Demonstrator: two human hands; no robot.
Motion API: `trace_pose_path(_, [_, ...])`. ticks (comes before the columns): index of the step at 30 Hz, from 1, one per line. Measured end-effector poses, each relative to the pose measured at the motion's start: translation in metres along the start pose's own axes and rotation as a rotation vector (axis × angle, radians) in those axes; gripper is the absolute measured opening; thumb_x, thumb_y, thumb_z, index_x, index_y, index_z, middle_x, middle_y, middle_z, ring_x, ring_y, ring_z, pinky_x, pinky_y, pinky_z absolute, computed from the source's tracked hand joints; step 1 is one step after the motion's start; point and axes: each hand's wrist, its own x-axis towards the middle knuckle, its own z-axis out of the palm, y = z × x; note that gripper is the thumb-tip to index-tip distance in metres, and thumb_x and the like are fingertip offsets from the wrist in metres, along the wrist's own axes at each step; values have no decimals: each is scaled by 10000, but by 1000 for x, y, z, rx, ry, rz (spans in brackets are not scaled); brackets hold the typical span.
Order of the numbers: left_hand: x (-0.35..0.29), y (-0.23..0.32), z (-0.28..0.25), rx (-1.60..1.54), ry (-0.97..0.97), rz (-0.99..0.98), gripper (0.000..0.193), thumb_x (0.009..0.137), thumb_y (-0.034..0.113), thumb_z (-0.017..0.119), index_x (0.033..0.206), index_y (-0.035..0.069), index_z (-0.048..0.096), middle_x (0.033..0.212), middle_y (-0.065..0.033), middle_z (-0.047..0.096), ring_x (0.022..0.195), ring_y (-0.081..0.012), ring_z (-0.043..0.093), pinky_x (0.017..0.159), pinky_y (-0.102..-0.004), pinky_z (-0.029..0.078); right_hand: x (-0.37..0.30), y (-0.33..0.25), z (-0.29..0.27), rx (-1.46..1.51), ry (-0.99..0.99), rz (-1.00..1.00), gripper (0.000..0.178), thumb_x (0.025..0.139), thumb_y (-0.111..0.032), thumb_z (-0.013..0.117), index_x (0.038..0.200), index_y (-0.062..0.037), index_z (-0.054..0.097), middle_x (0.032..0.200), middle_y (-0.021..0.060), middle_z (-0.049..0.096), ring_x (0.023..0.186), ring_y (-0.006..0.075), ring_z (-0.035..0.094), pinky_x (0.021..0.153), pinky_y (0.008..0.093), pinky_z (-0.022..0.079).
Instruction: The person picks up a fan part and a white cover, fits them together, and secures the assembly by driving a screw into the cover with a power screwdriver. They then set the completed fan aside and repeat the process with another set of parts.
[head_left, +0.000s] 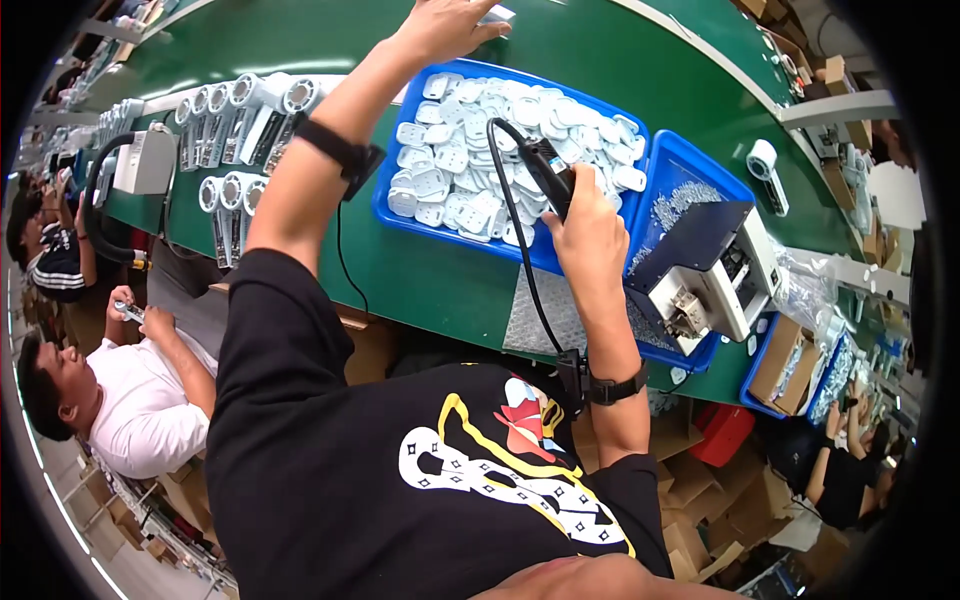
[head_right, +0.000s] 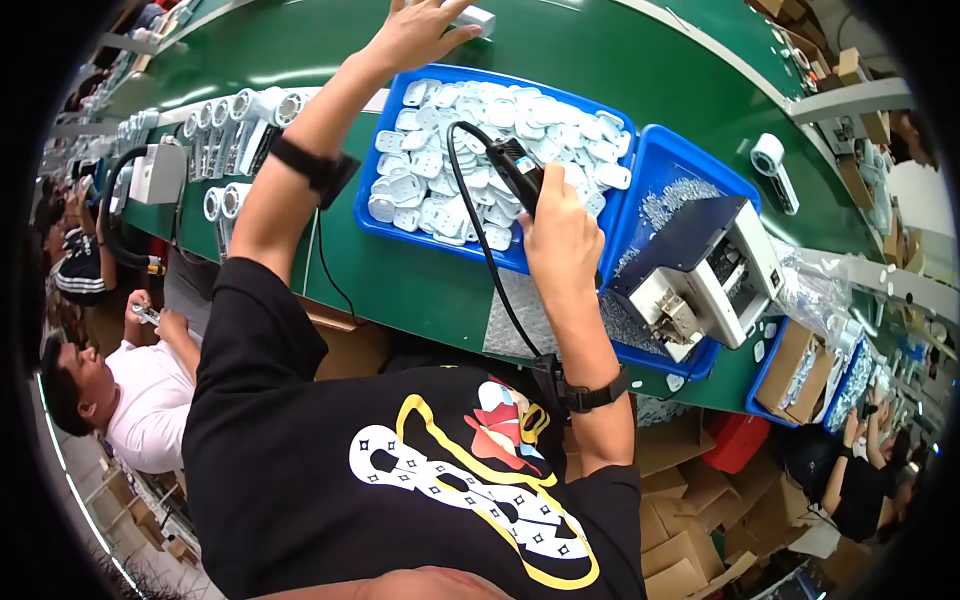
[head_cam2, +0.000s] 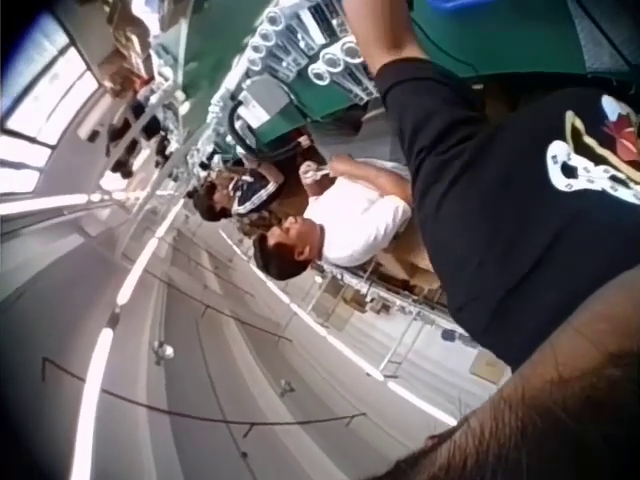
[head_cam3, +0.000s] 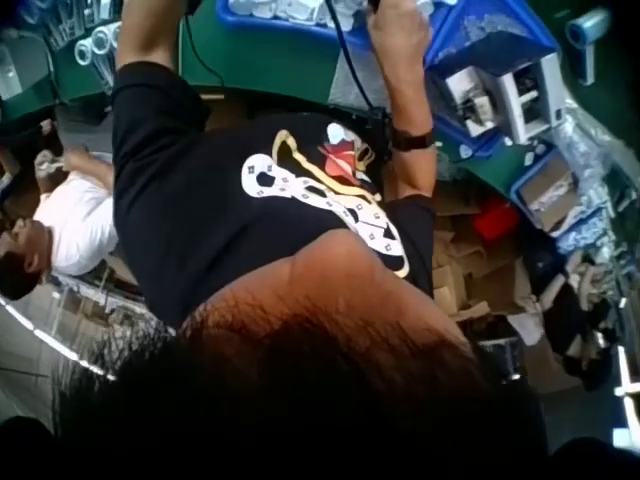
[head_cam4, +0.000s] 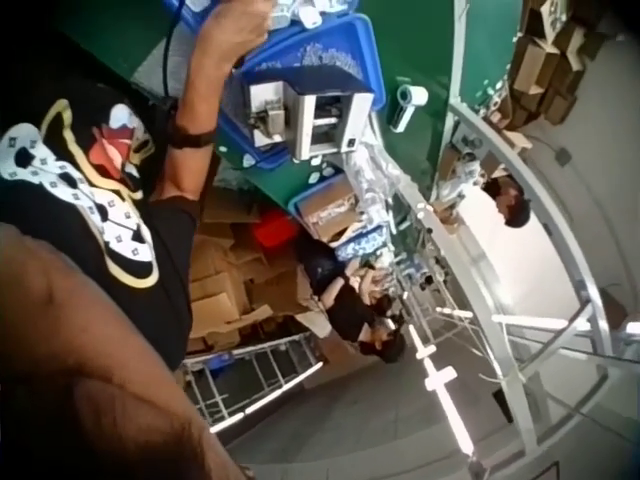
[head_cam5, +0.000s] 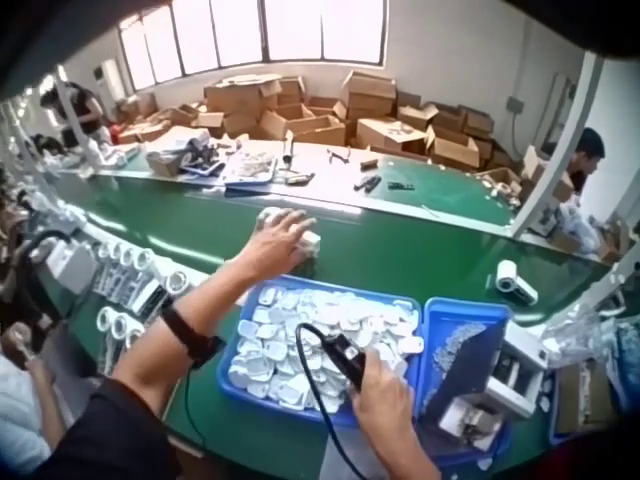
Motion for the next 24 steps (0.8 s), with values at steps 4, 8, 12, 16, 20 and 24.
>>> trace_pose_path(4, [-47, 35, -146, -121, -146, -426, 366, 899, 346, 702, 1127, 73, 619, 1054, -127, 664, 999, -286, 645, 863, -415, 504, 7, 1, 8, -122, -50, 32, 540, 800, -132, 778, 1251, -83, 484, 942, 246, 695, 842, 450, 685, 691, 524, 540])
trace_pose_path(8, [-156, 93, -254, 196, -465, -966, 489, 810, 300, 797, 1198, 81, 594, 1062, -108, 626, 992, -300, 592, 892, -441, 446, 8, -3, -13, -107, -80, 31, 529, 818, -103, 751, 1273, -88, 481, 904, 229, 682, 787, 420, 698, 670, 487, 549])
trace_pose_path(12, [-235, 122, -273, 459, -514, -884, 523, 757, 224, 834, 1195, 79, 588, 997, -99, 618, 978, -307, 586, 930, -430, 416, -7, -5, -39, 329, 48, -42, 515, 841, -75, 727, 1293, -80, 480, 793, 152, 662, 638, 289, 678, 579, 385, 532])
trace_pose_path(16, [-257, 122, -287, -52, -179, -1087, 531, 756, 157, 825, 1216, 53, 583, 1045, -102, 634, 1043, -288, 602, 959, -406, 438, -35, -12, -61, 971, -121, 168, 522, 848, -66, 724, 1305, -45, 472, 716, 61, 614, 567, 133, 586, 525, 274, 470])
trace_pose_path(20, [-186, 150, -273, -824, 117, -975, 528, 825, 167, 793, 1272, 15, 558, 1099, -117, 645, 1118, -270, 597, 970, -381, 461, -72, -19, -76, 1188, -165, 228, 535, 830, -61, 757, 1279, -12, 471, 719, 21, 598, 554, 70, 539, 505, 221, 424])
trace_pose_path(24, [-116, 213, -239, -1568, -69, -957, 477, 979, 278, 644, 1323, -32, 529, 1075, -138, 649, 1003, -266, 640, 856, -359, 509, -101, -18, -89, 1365, -224, 189, 544, 812, -55, 780, 1259, -1, 474, 729, 30, 597, 555, 84, 554, 513, 229, 436])
